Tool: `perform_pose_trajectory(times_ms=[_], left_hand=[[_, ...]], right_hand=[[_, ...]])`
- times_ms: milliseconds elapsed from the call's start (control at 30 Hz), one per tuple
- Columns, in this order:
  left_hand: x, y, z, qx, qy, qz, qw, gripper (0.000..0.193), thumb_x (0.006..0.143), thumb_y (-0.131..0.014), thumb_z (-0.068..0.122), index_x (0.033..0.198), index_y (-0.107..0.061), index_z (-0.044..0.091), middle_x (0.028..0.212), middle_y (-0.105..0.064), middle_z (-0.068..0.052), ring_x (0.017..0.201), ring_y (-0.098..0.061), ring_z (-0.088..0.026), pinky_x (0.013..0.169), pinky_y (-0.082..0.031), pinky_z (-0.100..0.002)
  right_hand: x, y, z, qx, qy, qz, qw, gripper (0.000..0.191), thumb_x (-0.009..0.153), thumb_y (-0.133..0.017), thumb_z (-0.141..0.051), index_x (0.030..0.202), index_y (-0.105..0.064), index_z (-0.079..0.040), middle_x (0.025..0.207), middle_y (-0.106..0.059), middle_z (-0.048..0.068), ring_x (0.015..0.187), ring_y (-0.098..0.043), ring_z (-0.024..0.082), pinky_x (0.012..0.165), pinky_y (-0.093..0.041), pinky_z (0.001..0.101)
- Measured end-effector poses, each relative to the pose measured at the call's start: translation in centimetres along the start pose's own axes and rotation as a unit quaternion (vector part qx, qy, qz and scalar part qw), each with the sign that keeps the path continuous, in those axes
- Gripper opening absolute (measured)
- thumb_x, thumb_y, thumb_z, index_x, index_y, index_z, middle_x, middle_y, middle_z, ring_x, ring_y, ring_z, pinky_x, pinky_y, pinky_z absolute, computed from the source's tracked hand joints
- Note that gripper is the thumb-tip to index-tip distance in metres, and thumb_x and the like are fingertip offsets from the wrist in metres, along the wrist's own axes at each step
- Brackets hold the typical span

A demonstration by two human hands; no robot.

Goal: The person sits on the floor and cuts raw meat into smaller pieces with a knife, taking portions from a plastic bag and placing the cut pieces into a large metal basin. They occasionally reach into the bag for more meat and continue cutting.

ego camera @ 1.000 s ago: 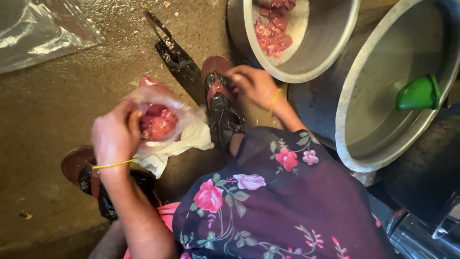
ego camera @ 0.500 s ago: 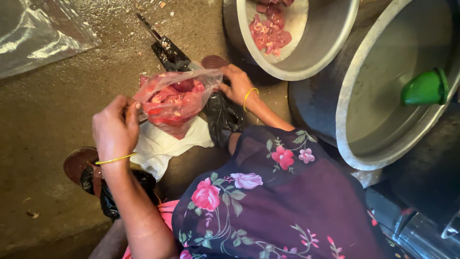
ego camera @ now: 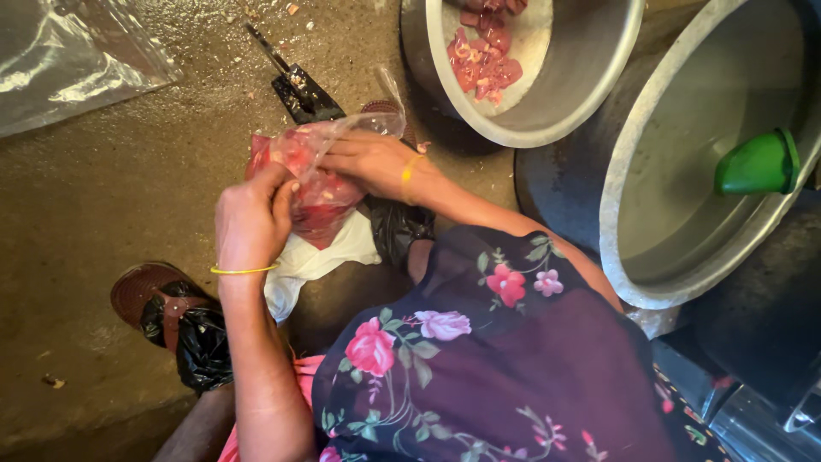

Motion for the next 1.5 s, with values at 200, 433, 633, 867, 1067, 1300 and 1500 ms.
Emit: perform_pose_trajectory(times_ms=[200, 433, 633, 867, 1067, 1300, 1500], left_hand=[[-0.5, -2.9, -1.2, -0.021, -0.011, -0.145, 0.989, 0.014, 0.089, -0.071, 0.021, 0.097, -0.075, 0.011, 0.086, -0.07, -0.022, 0.081, -0.068, -0.043, 0.072, -0.053, -0.053], [-1.0, -4.3, -1.2, -0.095, -0.005, -0.188, 0.978, 0.017, 0.088, -0.07, 0.021, 0.099, -0.076, 0.009, 0.086, -0.07, -0.022, 0.079, -0.071, -0.039, 0.069, -0.056, -0.046], [0.0, -1.5, -1.9, -0.071, 0.027, -0.023, 0.997, 0.015, 0.096, -0.071, 0.018, 0.1, -0.073, 0.004, 0.078, -0.066, -0.022, 0.07, -0.066, -0.04, 0.062, -0.05, -0.046], [-0.1, -1.5, -1.7, -0.115, 0.043, 0.001, 0.992, 0.013, 0.096, -0.072, 0.017, 0.099, -0.073, 0.004, 0.07, -0.063, -0.019, 0.058, -0.062, -0.03, 0.057, -0.047, -0.04], [0.0, -1.5, -1.9, -0.248, 0.062, 0.051, 0.965, 0.02, 0.099, -0.072, 0.019, 0.109, -0.073, 0.002, 0.079, -0.067, -0.014, 0.065, -0.058, -0.018, 0.063, -0.046, -0.033], [1.3, -3.5, 1.1, -0.786, 0.071, -0.091, 0.608, 0.064, 0.107, -0.043, 0.052, 0.139, -0.054, -0.002, 0.122, -0.072, -0.018, 0.109, -0.072, -0.026, 0.1, -0.06, -0.038], [1.3, -6.5, -0.4, -0.801, 0.139, -0.105, 0.573, 0.051, 0.109, -0.05, 0.041, 0.138, -0.054, -0.001, 0.123, -0.069, -0.02, 0.109, -0.072, -0.031, 0.091, -0.062, -0.048]], right_hand=[[-0.2, -4.1, -0.6, -0.041, -0.007, -0.023, 0.999, 0.096, 0.069, -0.085, -0.029, 0.152, -0.042, -0.007, 0.14, -0.055, 0.019, 0.129, -0.049, 0.042, 0.102, -0.046, 0.0523], [-1.1, -7.1, -0.6, -0.008, -0.006, -0.113, 0.994, 0.049, 0.073, -0.085, -0.028, 0.113, -0.065, -0.008, 0.111, -0.066, 0.018, 0.109, -0.061, 0.041, 0.092, -0.051, 0.0522], [-1.0, -4.3, -1.0, 0.081, -0.073, -0.055, 0.993, 0.043, 0.077, -0.079, -0.013, 0.118, -0.069, -0.008, 0.112, -0.067, 0.02, 0.105, -0.066, 0.041, 0.087, -0.054, 0.0479], [-1.4, -0.1, -3.3, 0.099, -0.102, -0.01, 0.99, 0.042, 0.08, -0.08, -0.017, 0.119, -0.069, -0.007, 0.106, -0.068, 0.02, 0.096, -0.068, 0.04, 0.077, -0.054, 0.0479], [-2.9, 5.2, -4.2, 0.063, -0.144, -0.058, 0.986, 0.034, 0.083, -0.071, -0.003, 0.117, -0.071, -0.01, 0.103, -0.07, 0.016, 0.1, -0.069, 0.038, 0.086, -0.056, 0.0466], [1.6, 10.5, -7.0, 0.214, -0.042, 0.014, 0.976, 0.041, 0.083, -0.069, -0.003, 0.124, -0.067, -0.008, 0.115, -0.071, 0.017, 0.106, -0.07, 0.037, 0.088, -0.056, 0.0419], [3.1, 9.6, -5.8, 0.215, -0.057, 0.052, 0.974, 0.049, 0.088, -0.067, -0.001, 0.135, -0.065, -0.009, 0.117, -0.073, 0.017, 0.108, -0.072, 0.034, 0.091, -0.057, 0.0398]])
Point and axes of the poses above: each hand's wrist, its own x-axis towards the middle knuckle, its own y-axis out of the back of the hand, z = x × y, the point moved 8 cm from there along x, towards the middle knuckle
